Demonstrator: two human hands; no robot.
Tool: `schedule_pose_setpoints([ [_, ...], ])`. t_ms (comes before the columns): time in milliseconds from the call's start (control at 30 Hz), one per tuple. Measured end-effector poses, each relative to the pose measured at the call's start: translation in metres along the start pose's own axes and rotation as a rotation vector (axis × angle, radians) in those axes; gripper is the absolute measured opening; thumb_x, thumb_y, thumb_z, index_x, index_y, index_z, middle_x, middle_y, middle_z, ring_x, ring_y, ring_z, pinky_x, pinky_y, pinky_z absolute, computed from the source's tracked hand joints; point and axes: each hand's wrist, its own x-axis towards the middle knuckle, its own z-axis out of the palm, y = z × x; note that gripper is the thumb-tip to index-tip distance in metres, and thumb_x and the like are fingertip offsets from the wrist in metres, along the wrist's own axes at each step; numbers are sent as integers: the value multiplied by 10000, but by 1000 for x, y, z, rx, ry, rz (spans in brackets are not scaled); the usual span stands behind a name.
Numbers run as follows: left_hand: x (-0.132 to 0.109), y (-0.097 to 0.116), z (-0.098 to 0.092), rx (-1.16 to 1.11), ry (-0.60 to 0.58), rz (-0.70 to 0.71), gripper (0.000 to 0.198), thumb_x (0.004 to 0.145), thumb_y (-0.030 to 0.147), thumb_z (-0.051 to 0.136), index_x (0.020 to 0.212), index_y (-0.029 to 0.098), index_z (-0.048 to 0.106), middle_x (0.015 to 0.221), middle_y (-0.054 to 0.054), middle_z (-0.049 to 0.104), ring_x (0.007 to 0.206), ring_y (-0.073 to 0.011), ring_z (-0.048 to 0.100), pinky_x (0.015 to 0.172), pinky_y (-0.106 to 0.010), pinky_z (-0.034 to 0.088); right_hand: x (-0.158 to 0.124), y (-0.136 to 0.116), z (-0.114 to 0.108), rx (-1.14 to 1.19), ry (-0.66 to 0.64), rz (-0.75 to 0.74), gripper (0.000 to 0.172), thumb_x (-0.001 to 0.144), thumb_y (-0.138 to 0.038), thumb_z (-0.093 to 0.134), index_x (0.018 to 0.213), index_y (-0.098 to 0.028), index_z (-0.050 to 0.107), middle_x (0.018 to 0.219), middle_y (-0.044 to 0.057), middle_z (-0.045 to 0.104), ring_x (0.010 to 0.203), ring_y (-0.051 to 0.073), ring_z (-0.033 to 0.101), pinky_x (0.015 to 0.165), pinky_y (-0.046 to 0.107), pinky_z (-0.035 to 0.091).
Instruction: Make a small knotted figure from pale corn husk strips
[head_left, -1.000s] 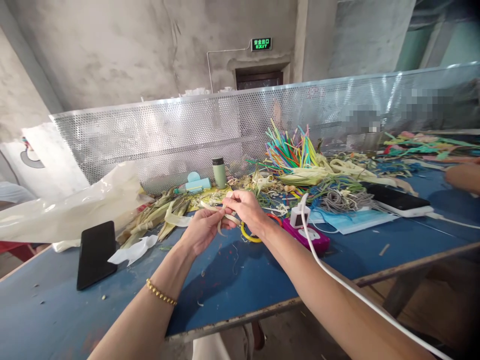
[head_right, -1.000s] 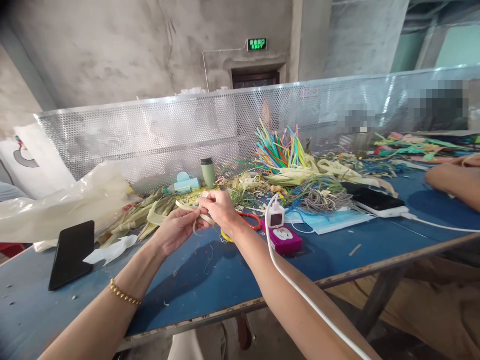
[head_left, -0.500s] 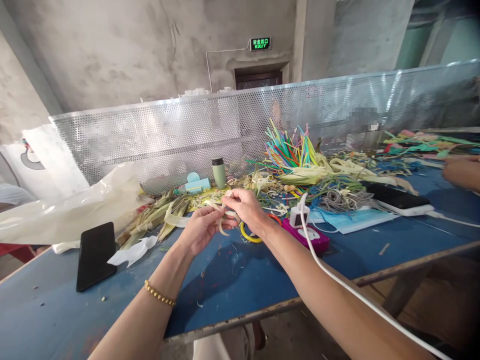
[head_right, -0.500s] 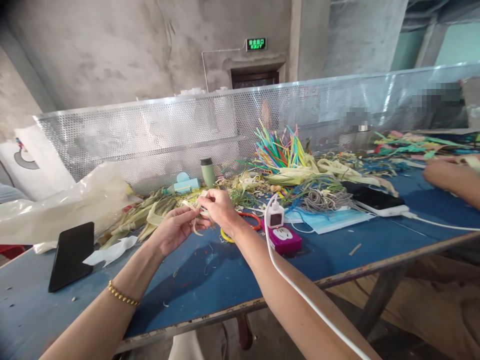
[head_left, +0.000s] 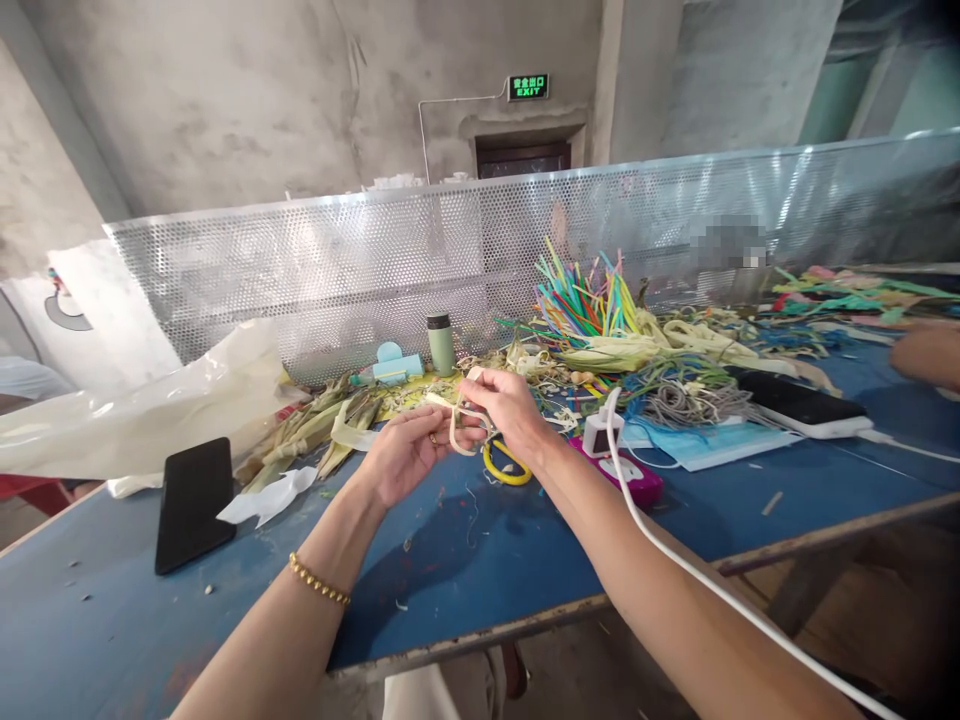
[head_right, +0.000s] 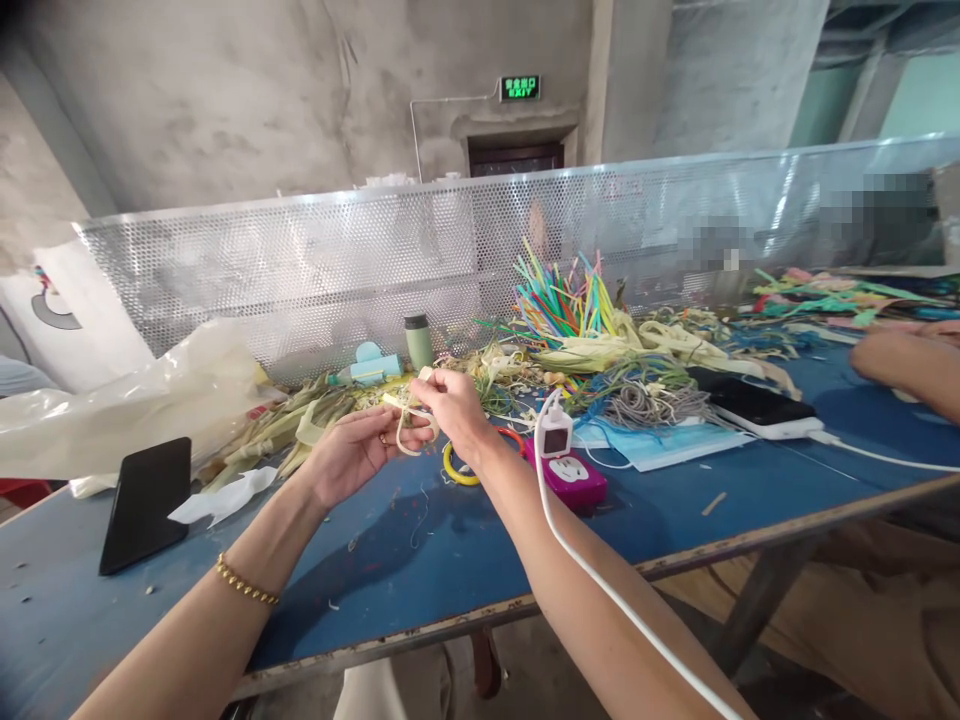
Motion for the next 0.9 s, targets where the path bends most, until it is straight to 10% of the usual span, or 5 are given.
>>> schedule_pose_setpoints([
  [700, 1, -7, -4, 170, 10, 13, 192, 771, 265, 719, 724, 90, 656, 538, -12, 579, 458, -64, 484, 506, -192, 379, -2, -2, 0, -218, 9, -100, 273, 751, -345, 633, 591, -176, 492, 536, -52, 406, 509, 88, 353, 496, 239, 271],
  [900, 4, 0, -7, 76, 97, 102, 161, 728, 218, 741, 780, 84, 668, 615, -15, 606, 492, -72, 516, 522, -203, 420, 2, -4, -7, -559, 123, -386, 197, 869, -320, 534, 768, -169, 611, 765, 43, 614, 698, 157, 542, 677, 283, 417],
])
